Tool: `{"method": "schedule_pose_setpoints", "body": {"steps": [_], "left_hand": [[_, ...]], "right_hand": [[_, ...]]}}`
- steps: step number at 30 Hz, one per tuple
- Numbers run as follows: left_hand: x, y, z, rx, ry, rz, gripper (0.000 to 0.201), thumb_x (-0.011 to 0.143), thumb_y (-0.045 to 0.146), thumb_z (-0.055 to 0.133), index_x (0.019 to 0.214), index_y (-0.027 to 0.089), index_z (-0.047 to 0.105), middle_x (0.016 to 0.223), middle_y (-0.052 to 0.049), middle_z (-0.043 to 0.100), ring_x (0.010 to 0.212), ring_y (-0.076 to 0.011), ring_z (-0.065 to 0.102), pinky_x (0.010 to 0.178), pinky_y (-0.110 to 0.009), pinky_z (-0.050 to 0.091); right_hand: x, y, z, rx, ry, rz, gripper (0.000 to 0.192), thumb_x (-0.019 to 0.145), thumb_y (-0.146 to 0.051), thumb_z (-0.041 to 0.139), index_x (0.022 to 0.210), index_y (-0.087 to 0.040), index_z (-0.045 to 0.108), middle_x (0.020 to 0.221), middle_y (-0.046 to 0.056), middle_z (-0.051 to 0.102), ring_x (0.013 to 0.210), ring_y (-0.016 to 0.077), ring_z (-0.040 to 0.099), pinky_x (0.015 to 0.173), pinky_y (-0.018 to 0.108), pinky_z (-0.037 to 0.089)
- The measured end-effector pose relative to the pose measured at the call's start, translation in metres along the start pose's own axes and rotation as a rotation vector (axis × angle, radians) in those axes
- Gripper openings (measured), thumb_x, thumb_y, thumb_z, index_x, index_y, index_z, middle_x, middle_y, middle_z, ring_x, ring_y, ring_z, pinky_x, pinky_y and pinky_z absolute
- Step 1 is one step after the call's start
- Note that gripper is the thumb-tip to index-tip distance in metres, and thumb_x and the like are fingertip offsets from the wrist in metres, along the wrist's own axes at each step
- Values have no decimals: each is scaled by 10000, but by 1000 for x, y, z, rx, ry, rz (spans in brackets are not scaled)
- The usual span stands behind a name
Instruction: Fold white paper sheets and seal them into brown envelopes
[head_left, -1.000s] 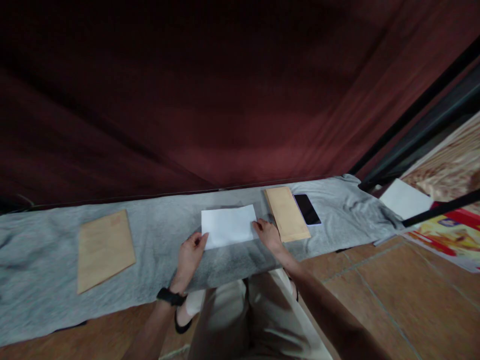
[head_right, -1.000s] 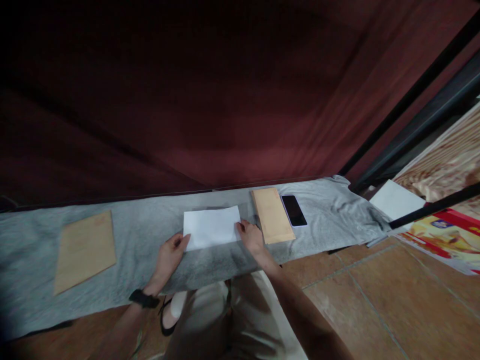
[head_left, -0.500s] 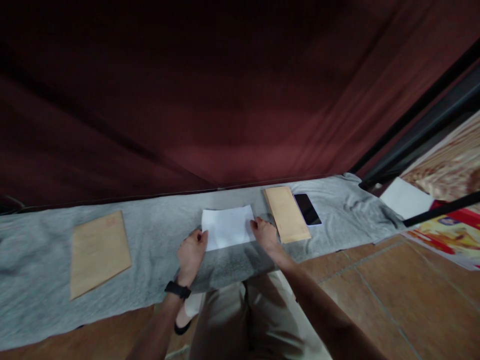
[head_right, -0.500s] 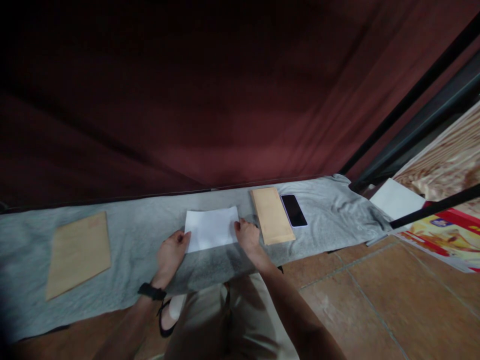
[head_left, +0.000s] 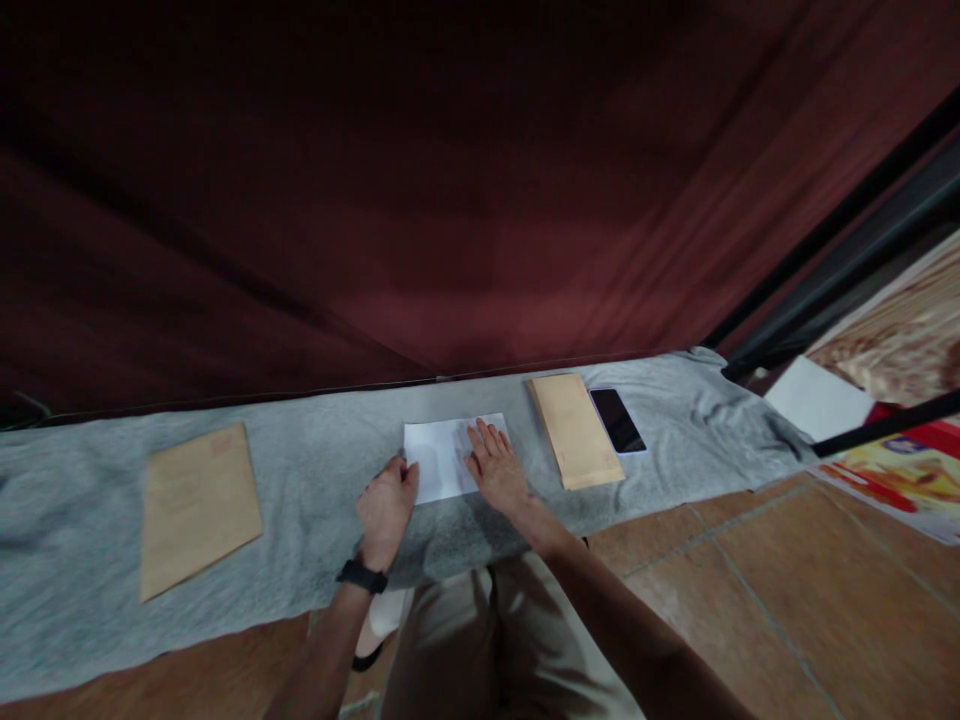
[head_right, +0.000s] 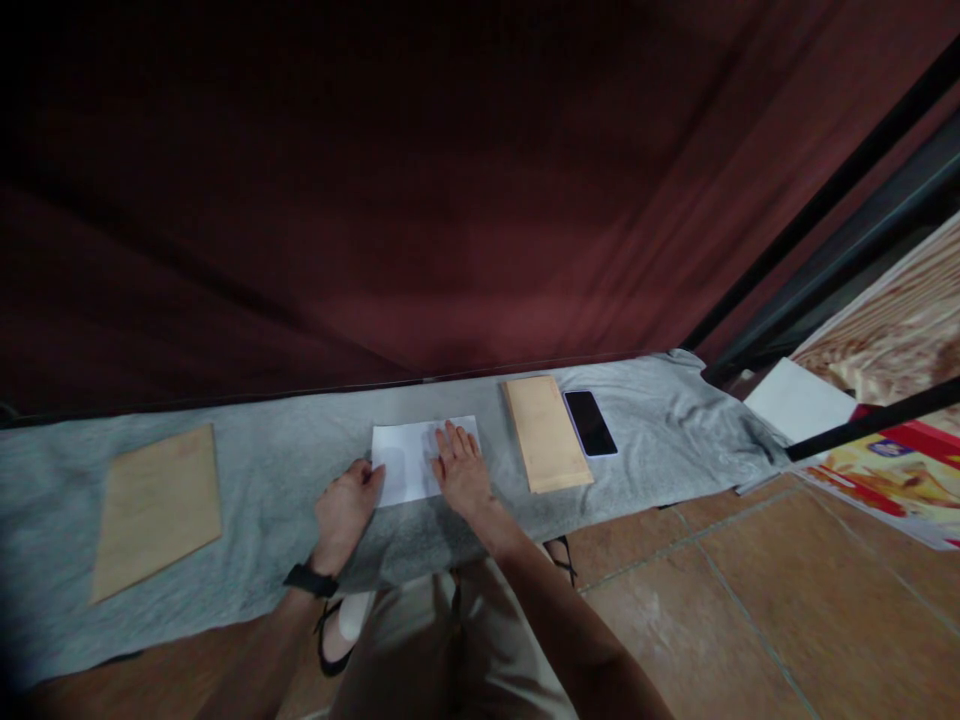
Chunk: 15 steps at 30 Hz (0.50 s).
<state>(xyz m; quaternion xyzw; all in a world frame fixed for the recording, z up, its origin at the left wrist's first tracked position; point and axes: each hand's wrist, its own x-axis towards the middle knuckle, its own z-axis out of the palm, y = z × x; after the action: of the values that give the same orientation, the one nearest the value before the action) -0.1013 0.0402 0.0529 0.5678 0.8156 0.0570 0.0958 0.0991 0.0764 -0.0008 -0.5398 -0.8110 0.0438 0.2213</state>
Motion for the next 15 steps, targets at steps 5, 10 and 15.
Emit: {"method": "schedule_pose_setpoints", "body": {"steps": [5,10,15], "left_hand": [[-1,5,4,-2,222,121,369,1002,349,437,1228,118,617,1099,-185,718,1056,-321,677,910,-429,499],[7,42,31,-172,229,497,485,1032,315,359,1450,118,505,1528,-172,510,1448,-286,438,1184,-447,369],[13,74,59,-133,111,606,565,1048,348,298,1540,103,432,1614,-146,433,1537,-293,316,1262,-498,244]], "right_hand": [[-7,-1,10,-47,-41,0,501,1077,-363,425,1534,-159,459,1623,125,412,1519,262,351,1249,467,279],[-10,0,12,-55,-30,-13,523,1075,-324,413,1573,-165,405,1638,122,380,1535,266,321,1256,483,262],[-8,-1,11,-90,-74,-21,588,1026,-185,448,1600,-110,339,1639,142,366,1532,262,327,1265,457,257]]}}
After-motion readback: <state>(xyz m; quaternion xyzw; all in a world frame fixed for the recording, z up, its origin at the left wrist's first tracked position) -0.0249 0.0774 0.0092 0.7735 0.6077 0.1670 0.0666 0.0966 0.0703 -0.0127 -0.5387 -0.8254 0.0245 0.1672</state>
